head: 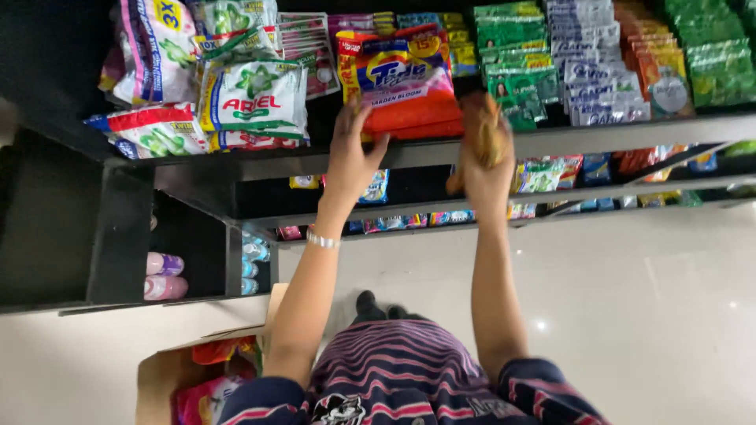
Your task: The person is taking detergent pouches from a cardboard box and arranging them on retail shelves in a grocery store.
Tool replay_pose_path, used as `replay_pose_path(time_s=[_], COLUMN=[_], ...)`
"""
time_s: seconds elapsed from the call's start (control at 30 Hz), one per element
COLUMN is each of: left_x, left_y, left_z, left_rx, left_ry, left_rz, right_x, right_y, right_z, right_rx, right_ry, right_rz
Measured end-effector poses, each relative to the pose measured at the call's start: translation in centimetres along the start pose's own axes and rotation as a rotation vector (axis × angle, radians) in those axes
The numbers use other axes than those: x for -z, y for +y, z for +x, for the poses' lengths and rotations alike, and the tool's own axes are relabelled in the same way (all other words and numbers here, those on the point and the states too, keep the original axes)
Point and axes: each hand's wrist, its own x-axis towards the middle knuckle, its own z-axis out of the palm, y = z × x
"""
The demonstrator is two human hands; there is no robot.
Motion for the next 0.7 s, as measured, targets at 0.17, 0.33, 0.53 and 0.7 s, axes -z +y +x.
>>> replay_pose_path(time_s=[0.17,0.33,0.53,0.7], left_x=[1.9,-0.3,2.3,9.2], left_y=[7.5,9.9,7.6,8.7], left_z=[-6.0,-15.3,-30.3,-38.6], left_rx=[0.234,0.307,0.830,1.056], left_ry=[-0.020,0.055,0.385,0.640], left_rz=[-0.231,-0.491,-0.544,-0.315], right_x=[-2.6,-5.0,-10.3,-17.1], right_y=[0.9,3.9,7.6,2.3], right_z=[-9.4,-16.5,-26.1,-32.1], right_rx=[-0.248,-0.458,-0.915,-0.672], right_ry=[-0.077,-0.468,-0.827,-1.343], right_rz=[0.233,0.654,0.669,0.471])
